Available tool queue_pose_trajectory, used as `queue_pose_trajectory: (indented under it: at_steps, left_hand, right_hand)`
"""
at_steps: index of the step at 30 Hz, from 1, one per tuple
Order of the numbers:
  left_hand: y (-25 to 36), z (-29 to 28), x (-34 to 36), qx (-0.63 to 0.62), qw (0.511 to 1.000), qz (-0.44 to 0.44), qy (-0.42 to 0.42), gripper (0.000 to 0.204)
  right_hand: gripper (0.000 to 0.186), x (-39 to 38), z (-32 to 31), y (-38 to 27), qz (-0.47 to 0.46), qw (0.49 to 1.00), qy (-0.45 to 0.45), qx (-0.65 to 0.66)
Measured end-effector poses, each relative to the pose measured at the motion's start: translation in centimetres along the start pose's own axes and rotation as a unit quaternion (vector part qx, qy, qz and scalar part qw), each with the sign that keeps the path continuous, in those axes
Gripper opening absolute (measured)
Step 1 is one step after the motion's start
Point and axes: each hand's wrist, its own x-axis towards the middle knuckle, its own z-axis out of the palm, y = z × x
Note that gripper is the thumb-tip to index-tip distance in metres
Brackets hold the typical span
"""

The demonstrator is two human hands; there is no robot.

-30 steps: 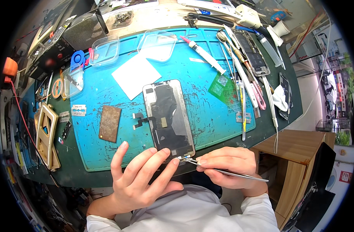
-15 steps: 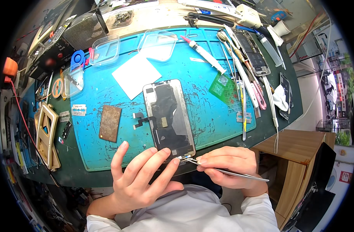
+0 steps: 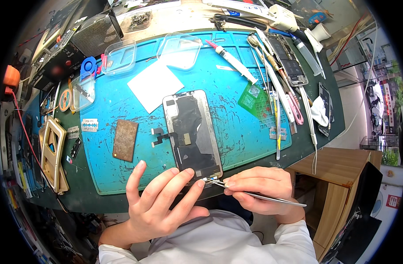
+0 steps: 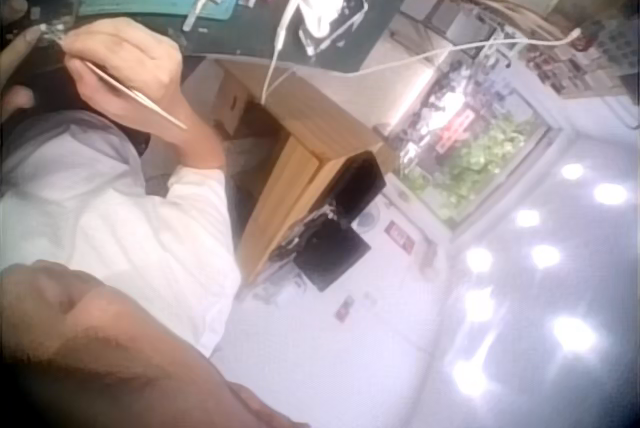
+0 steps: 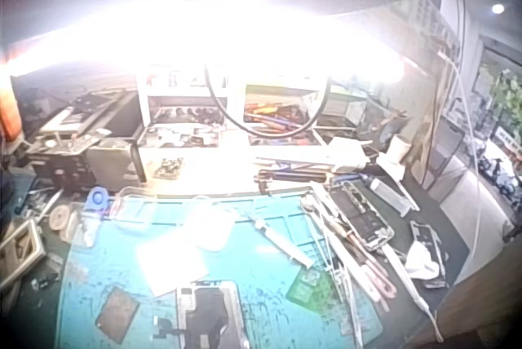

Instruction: The person repairs a smartphone screen assembly on a workbench. They use tweezers to adjust internal components, apply flux with a syringe, and solder connections using a soldering iron. The person also uses a heat gun and a microscope during the process.

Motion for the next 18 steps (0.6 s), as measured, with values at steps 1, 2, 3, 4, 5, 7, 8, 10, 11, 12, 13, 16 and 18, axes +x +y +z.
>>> queue_pose_trajectory:
  at_steps: [1, 2, 3, 4, 5, 7, 8, 10, 11, 12, 13, 16, 18]
  left_hand:
    - [0.00, 0.00, 0.00, 0.000, 1.000, 0.000, 0.000, 0.052]
    - [0.00, 0.00, 0.00, 0.001, 1.000, 0.000, 0.000, 0.052]
    - [0.00, 0.00, 0.01, 0.001, 1.000, 0.000, 0.000, 0.052]
    - [0.00, 0.01, 0.01, 0.001, 1.000, 0.000, 0.000, 0.052]
    - [-0.02, 0.01, 0.01, 0.002, 1.000, 0.001, 0.000, 0.052]
    - [-0.05, 0.00, -0.01, 0.003, 1.000, 0.002, -0.001, 0.052]
    - [-0.05, 0.01, -0.02, 0.003, 1.000, 0.002, 0.000, 0.052]
    - [-0.04, 0.06, -0.02, 0.002, 1.000, 0.002, 0.002, 0.052]
    - [-0.04, 0.05, -0.02, 0.003, 1.000, 0.002, 0.001, 0.052]
    - [-0.03, 0.05, -0.03, 0.003, 1.000, 0.002, 0.001, 0.052]
    - [-0.03, 0.05, -0.04, 0.003, 1.000, 0.001, 0.000, 0.052]
    - [-0.04, 0.10, -0.05, 0.003, 1.000, 0.002, 0.003, 0.052]
    - [-0.05, 0.13, -0.07, 0.003, 1.000, 0.003, 0.003, 0.052]
  right_hand:
    - [0.025, -0.02, 0.01, 0.00, 0.001, 1.000, 0.001, 0.000]
    - [0.025, -0.05, 0.03, 0.02, 0.001, 1.000, 0.001, 0.000]
    - [0.025, -0.06, 0.04, 0.03, 0.002, 1.000, 0.001, 0.000]
    - [0.025, -0.06, 0.03, 0.03, 0.003, 1.000, 0.000, 0.002]
    - [0.025, -0.06, 0.01, 0.02, 0.004, 1.000, 0.000, 0.003]
    - [0.025, -0.08, 0.03, 0.03, 0.005, 1.000, -0.001, 0.005]
    - [0.025, -0.08, 0.05, 0.05, 0.005, 1.000, 0.000, 0.005]
    - [0.025, -0.10, 0.04, 0.04, 0.005, 1.000, 0.001, 0.006]
    - [0.025, -0.10, 0.03, 0.03, 0.004, 1.000, 0.001, 0.005]
    - [0.026, -0.09, 0.02, 0.03, 0.004, 1.000, 0.001, 0.005]
    - [0.026, -0.08, 0.01, 0.03, 0.003, 1.000, 0.000, 0.005]
    - [0.027, -0.09, 0.00, 0.05, 0.001, 1.000, -0.002, 0.005]
    - [0.027, -0.11, -0.01, 0.11, -0.001, 1.000, -0.004, 0.006]
